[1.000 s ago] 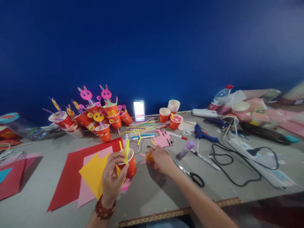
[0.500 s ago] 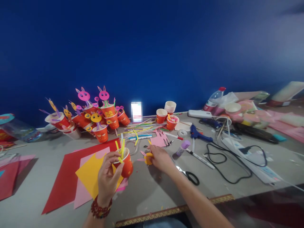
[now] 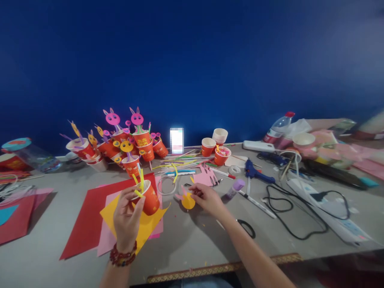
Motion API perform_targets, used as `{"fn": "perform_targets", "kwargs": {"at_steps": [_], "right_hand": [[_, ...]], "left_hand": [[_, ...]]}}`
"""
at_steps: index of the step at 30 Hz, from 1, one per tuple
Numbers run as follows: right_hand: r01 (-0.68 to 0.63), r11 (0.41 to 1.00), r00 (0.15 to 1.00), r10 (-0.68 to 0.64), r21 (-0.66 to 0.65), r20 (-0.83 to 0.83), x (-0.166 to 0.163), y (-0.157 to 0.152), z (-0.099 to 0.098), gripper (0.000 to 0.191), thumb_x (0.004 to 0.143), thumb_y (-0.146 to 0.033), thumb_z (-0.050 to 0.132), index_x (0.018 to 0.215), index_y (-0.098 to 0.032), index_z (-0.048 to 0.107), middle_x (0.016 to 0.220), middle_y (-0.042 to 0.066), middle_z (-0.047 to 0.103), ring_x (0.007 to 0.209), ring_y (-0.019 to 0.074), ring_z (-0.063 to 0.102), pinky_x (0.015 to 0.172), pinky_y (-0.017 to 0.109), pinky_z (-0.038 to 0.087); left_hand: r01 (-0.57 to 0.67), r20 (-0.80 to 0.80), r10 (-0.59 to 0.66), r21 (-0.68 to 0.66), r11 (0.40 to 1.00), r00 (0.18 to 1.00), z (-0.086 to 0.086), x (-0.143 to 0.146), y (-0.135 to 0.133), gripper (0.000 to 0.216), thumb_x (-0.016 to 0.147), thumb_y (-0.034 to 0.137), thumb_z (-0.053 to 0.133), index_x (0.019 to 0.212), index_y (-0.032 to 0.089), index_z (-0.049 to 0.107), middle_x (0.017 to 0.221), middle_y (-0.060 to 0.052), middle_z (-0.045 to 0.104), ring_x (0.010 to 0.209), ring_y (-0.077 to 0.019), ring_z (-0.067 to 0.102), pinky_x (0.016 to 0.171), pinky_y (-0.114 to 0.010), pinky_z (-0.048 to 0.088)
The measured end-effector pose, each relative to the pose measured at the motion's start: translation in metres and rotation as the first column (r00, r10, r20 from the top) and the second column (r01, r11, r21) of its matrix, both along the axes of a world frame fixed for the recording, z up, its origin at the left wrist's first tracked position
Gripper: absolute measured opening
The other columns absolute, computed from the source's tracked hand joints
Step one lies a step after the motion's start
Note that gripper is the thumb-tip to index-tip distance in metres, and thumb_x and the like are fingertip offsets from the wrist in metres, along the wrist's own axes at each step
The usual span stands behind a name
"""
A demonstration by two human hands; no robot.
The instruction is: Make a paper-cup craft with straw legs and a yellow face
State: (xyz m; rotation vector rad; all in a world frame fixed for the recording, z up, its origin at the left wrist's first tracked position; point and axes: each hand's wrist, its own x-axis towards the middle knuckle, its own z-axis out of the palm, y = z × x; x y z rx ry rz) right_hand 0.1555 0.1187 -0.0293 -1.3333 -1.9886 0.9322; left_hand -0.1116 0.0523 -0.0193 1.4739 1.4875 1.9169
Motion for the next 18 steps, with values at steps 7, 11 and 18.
{"fn": "perform_targets", "kwargs": {"at_steps": [7, 11, 18], "right_hand": [[0.032, 0.999, 0.971, -0.038, -0.030, -0.235, -0.004, 0.000, -0.017, 0.021, 0.086, -0.026, 0.056, 0.101, -0.017, 0.067, 0.082, 0.004, 0.069, 0.072, 0.0179, 0.064, 0.065, 0.027, 0.051], [0.039, 0.999, 0.966, -0.041, -0.015, -0.254, -0.007, -0.003, -0.023, 0.019, 0.084, -0.023, 0.058, 0.099, -0.019, 0.069, 0.081, 0.003, 0.069, 0.073, 0.0182, 0.063, 0.067, 0.028, 0.050], [0.024, 0.999, 0.975, -0.018, 0.026, -0.220, -0.003, -0.008, -0.015, 0.020, 0.084, -0.022, 0.055, 0.099, -0.020, 0.068, 0.086, 0.005, 0.069, 0.077, 0.0203, 0.063, 0.070, 0.030, 0.049]], "left_hand": [[-0.129, -0.539, 0.184, 0.139, 0.982, 0.822, 0.016, -0.001, -0.003, 0.009, 0.085, 0.019, 0.069, 0.091, 0.022, 0.063, 0.104, -0.008, 0.064, 0.102, -0.0266, 0.061, 0.093, -0.045, 0.049], [-0.010, -0.726, 0.020, 0.018, 1.000, 0.687, 0.025, -0.006, 0.003, 0.006, 0.088, 0.018, 0.065, 0.092, 0.022, 0.062, 0.106, -0.008, 0.063, 0.106, -0.0268, 0.059, 0.093, -0.045, 0.050], [0.020, -0.823, -0.067, -0.067, 0.998, 0.564, 0.031, -0.008, 0.022, 0.004, 0.090, 0.019, 0.060, 0.092, 0.022, 0.062, 0.108, -0.009, 0.064, 0.108, -0.0275, 0.059, 0.097, -0.047, 0.049]]}}
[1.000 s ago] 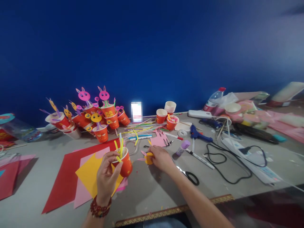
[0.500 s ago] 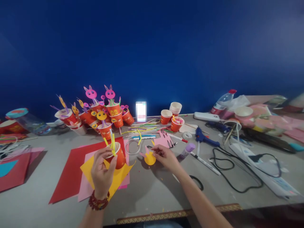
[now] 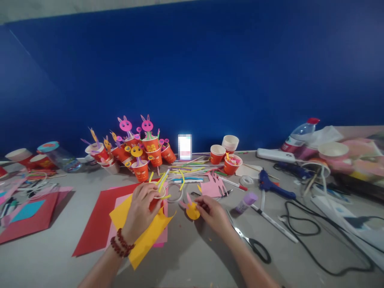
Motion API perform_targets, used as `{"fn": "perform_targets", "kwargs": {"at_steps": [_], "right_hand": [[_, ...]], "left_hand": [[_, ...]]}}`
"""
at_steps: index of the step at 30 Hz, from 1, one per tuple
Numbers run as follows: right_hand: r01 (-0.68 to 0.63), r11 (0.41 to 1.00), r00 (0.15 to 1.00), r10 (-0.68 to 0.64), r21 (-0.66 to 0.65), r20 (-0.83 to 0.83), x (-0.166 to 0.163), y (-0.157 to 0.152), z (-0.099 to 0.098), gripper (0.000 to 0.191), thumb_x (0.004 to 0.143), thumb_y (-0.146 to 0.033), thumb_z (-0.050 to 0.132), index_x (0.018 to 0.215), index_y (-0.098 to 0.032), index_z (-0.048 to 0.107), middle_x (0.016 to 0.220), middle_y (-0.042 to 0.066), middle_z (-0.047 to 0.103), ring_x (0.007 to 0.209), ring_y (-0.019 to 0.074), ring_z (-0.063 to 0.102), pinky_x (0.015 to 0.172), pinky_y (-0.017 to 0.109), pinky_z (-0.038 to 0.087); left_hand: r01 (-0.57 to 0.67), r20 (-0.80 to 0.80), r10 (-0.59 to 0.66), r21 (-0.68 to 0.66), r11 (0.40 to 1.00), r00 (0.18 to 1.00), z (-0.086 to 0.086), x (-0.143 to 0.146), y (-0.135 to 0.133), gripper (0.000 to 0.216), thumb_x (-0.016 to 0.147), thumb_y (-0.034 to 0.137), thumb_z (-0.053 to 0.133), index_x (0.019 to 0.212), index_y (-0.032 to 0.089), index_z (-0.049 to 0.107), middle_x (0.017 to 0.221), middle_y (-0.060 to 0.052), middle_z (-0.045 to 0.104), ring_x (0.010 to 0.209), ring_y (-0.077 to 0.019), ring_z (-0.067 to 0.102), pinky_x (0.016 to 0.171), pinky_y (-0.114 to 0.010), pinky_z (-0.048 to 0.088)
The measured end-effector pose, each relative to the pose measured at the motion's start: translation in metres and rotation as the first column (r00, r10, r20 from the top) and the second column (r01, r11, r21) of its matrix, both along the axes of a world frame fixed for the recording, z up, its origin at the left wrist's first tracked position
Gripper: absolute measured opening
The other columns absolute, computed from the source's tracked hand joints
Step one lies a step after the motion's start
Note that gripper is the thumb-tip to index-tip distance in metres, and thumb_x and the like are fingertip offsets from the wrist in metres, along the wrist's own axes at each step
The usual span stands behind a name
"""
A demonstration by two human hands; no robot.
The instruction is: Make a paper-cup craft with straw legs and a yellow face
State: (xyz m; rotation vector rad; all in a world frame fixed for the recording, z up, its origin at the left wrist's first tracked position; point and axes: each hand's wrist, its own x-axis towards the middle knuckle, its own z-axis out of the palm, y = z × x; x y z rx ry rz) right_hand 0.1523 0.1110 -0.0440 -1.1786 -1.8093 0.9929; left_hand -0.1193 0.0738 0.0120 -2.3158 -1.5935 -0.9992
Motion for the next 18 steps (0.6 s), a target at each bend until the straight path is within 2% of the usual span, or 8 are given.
{"fn": "perform_targets", "kwargs": {"at_steps": [3, 9, 15, 18], "right_hand": [[-0.008, 1.000, 0.999, 0.007, 0.013, 0.043, 0.0006, -0.0014, 0.0011, 0.019, 0.086, -0.022, 0.053, 0.099, -0.021, 0.067, 0.086, 0.004, 0.069, 0.077, 0.0203, 0.063, 0.071, 0.031, 0.050], [-0.028, 0.999, 0.998, 0.026, 0.030, 0.059, 0.0008, -0.0015, -0.0023, 0.022, 0.085, -0.021, 0.051, 0.099, -0.021, 0.068, 0.088, 0.004, 0.069, 0.078, 0.0200, 0.063, 0.072, 0.030, 0.049], [-0.012, 1.000, 0.999, 0.011, 0.005, 0.053, 0.0006, -0.0012, -0.0014, 0.021, 0.084, -0.020, 0.052, 0.098, -0.020, 0.068, 0.088, 0.005, 0.070, 0.077, 0.0202, 0.063, 0.072, 0.031, 0.049], [-0.014, 1.000, 0.999, 0.014, -0.001, 0.051, 0.0005, -0.0006, -0.0015, 0.021, 0.084, -0.020, 0.052, 0.098, -0.020, 0.068, 0.088, 0.005, 0.071, 0.077, 0.0203, 0.064, 0.071, 0.031, 0.050]], "left_hand": [[-0.009, -0.054, 0.013, 0.075, 0.997, 0.998, -0.0028, 0.0036, 0.0011, 0.009, 0.088, 0.017, 0.061, 0.095, 0.022, 0.063, 0.107, -0.009, 0.066, 0.110, -0.0283, 0.058, 0.103, -0.051, 0.044], [0.003, -0.092, 0.013, 0.171, 0.985, 0.996, -0.0087, 0.0071, -0.0023, 0.014, 0.087, 0.013, 0.064, 0.096, 0.023, 0.065, 0.103, -0.007, 0.070, 0.107, -0.0265, 0.060, 0.106, -0.050, 0.041], [0.001, -0.135, 0.022, 0.166, 0.986, 0.991, -0.0079, 0.0073, -0.0073, 0.010, 0.088, 0.015, 0.063, 0.095, 0.023, 0.065, 0.090, -0.004, 0.072, 0.093, -0.0245, 0.060, 0.105, -0.048, 0.037], [-0.048, -0.198, 0.073, 0.128, 0.991, 0.977, -0.0050, 0.0070, -0.0073, 0.008, 0.090, 0.017, 0.061, 0.093, 0.023, 0.066, 0.088, -0.004, 0.073, 0.091, -0.0255, 0.060, 0.104, -0.049, 0.035]]}}
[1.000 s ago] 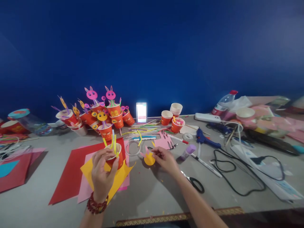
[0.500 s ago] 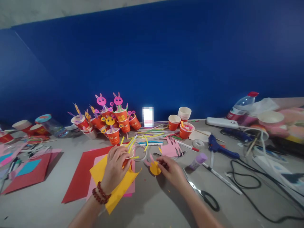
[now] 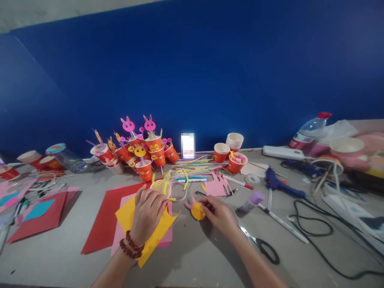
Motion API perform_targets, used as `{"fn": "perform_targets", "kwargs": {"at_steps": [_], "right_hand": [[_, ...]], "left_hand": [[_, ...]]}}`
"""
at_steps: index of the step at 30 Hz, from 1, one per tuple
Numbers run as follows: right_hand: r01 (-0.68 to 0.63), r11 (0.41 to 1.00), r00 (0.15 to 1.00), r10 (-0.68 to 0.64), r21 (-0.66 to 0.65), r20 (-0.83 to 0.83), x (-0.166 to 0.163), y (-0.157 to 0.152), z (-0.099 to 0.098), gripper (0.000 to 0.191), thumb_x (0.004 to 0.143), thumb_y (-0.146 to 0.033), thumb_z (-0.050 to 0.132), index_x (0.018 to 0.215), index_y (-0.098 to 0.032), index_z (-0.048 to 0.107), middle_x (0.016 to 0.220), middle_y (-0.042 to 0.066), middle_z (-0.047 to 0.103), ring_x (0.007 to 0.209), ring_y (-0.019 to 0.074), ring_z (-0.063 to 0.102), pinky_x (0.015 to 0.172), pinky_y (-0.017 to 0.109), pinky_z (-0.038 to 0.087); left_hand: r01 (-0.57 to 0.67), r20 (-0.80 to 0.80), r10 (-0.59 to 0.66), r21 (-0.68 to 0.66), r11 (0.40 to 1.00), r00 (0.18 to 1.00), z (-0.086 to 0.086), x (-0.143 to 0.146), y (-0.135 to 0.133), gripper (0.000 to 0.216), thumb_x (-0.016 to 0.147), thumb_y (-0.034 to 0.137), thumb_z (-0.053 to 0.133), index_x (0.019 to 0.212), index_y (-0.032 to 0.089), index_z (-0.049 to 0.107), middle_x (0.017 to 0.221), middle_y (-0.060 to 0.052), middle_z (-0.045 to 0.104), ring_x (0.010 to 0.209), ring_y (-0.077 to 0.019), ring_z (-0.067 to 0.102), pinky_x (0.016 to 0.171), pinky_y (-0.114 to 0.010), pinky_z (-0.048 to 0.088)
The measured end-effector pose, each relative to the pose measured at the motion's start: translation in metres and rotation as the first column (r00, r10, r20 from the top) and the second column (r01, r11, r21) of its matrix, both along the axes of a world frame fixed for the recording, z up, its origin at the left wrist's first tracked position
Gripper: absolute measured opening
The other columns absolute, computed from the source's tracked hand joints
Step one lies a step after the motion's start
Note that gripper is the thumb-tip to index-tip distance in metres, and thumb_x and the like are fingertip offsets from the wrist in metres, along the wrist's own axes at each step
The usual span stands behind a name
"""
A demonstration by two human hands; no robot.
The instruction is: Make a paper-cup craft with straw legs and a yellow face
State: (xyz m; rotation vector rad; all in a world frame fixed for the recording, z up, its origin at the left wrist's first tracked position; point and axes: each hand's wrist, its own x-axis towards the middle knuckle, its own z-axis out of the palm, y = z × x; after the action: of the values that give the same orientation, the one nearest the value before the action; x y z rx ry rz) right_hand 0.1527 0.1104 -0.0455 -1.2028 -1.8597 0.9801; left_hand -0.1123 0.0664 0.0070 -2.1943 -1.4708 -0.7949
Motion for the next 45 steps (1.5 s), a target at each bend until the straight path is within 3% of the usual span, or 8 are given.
{"fn": "perform_targets", "kwargs": {"at_steps": [5, 18, 24, 27, 29, 33, 38, 45], "right_hand": [[-0.013, 1.000, 0.999, 0.013, 0.005, 0.039, 0.000, 0.001, -0.005, 0.019, 0.087, -0.024, 0.053, 0.098, -0.021, 0.068, 0.089, 0.005, 0.071, 0.078, 0.0209, 0.064, 0.070, 0.031, 0.050], [-0.008, 1.000, 0.997, 0.007, 0.002, 0.077, 0.000, -0.001, 0.003, 0.018, 0.085, -0.022, 0.053, 0.097, -0.023, 0.067, 0.088, 0.003, 0.070, 0.081, 0.0211, 0.065, 0.071, 0.030, 0.049], [-0.030, 0.999, 0.998, 0.027, -0.041, -0.059, -0.002, -0.002, 0.003, 0.016, 0.085, -0.022, 0.056, 0.095, -0.022, 0.069, 0.085, 0.004, 0.070, 0.078, 0.0203, 0.064, 0.070, 0.030, 0.050], [-0.114, 0.986, 0.958, 0.077, -0.123, -0.277, -0.006, -0.003, 0.001, 0.016, 0.084, -0.029, 0.062, 0.094, -0.019, 0.069, 0.084, 0.004, 0.070, 0.077, 0.0197, 0.065, 0.070, 0.030, 0.052], [-0.144, 0.977, 0.927, 0.078, -0.159, -0.366, -0.009, -0.005, 0.002, 0.020, 0.083, -0.035, 0.065, 0.096, -0.019, 0.068, 0.083, 0.004, 0.070, 0.076, 0.0195, 0.065, 0.069, 0.030, 0.054], [-0.113, 0.981, 0.912, 0.041, -0.155, -0.407, -0.011, -0.009, 0.004, 0.024, 0.083, -0.038, 0.067, 0.096, -0.019, 0.067, 0.084, 0.004, 0.069, 0.076, 0.0192, 0.065, 0.069, 0.030, 0.054], [-0.062, 0.995, 0.916, 0.023, -0.085, -0.401, -0.011, -0.011, 0.005, 0.020, 0.084, -0.035, 0.065, 0.095, -0.019, 0.067, 0.087, 0.005, 0.069, 0.078, 0.0195, 0.064, 0.074, 0.032, 0.053], [-0.053, 0.998, 0.943, 0.040, -0.028, -0.331, -0.013, -0.014, 0.008, 0.019, 0.085, -0.035, 0.065, 0.096, -0.020, 0.066, 0.086, 0.005, 0.068, 0.079, 0.0204, 0.065, 0.074, 0.033, 0.054]], "left_hand": [[-0.141, -0.133, 0.124, -0.129, 0.982, 0.983, 0.006, -0.007, 0.012, 0.014, 0.091, 0.017, 0.055, 0.094, 0.023, 0.068, 0.092, -0.007, 0.072, 0.092, -0.0288, 0.060, 0.099, -0.051, 0.036], [-0.085, -0.222, 0.033, -0.227, 0.970, 0.975, 0.001, -0.018, 0.045, 0.014, 0.085, 0.015, 0.057, 0.083, 0.022, 0.069, 0.089, -0.012, 0.070, 0.093, -0.0336, 0.063, 0.083, -0.047, 0.050], [0.042, 0.215, -0.007, -0.160, 0.986, 0.977, 0.014, -0.014, 0.014, 0.016, 0.092, 0.023, 0.056, 0.105, 0.022, 0.066, 0.109, -0.010, 0.067, 0.106, -0.0279, 0.062, 0.095, -0.045, 0.050], [0.180, 0.552, -0.005, -0.264, 0.948, 0.834, 0.003, 0.007, -0.008, 0.014, 0.093, 0.028, 0.059, 0.106, 0.024, 0.064, 0.105, -0.008, 0.068, 0.097, -0.0239, 0.066, 0.089, -0.040, 0.053], [0.382, 0.727, 0.132, -0.496, 0.780, 0.674, -0.010, 0.025, -0.016, 0.033, 0.092, 0.036, 0.061, 0.122, 0.024, 0.057, 0.097, -0.006, 0.069, 0.078, -0.0195, 0.069, 0.068, -0.032, 0.056], [0.687, 0.846, 0.405, -0.523, 0.504, 0.347, -0.033, 0.055, -0.016, 0.044, 0.083, 0.051, 0.069, 0.112, 0.019, 0.059, 0.070, -0.002, 0.069, 0.049, -0.0135, 0.061, 0.040, -0.020, 0.039], [0.703, 0.854, 0.512, -0.419, 0.575, 0.091, -0.042, 0.071, -0.006, 0.039, 0.071, 0.048, 0.080, 0.086, 0.018, 0.059, 0.062, 0.002, 0.066, 0.045, -0.0088, 0.056, 0.042, -0.017, 0.038], [0.660, 0.874, 0.483, -0.391, 0.641, 0.049, -0.052, 0.068, -0.006, 0.036, 0.075, 0.047, 0.078, 0.081, 0.016, 0.062, 0.057, 0.003, 0.062, 0.044, -0.0057, 0.047, 0.043, -0.016, 0.031]]}}
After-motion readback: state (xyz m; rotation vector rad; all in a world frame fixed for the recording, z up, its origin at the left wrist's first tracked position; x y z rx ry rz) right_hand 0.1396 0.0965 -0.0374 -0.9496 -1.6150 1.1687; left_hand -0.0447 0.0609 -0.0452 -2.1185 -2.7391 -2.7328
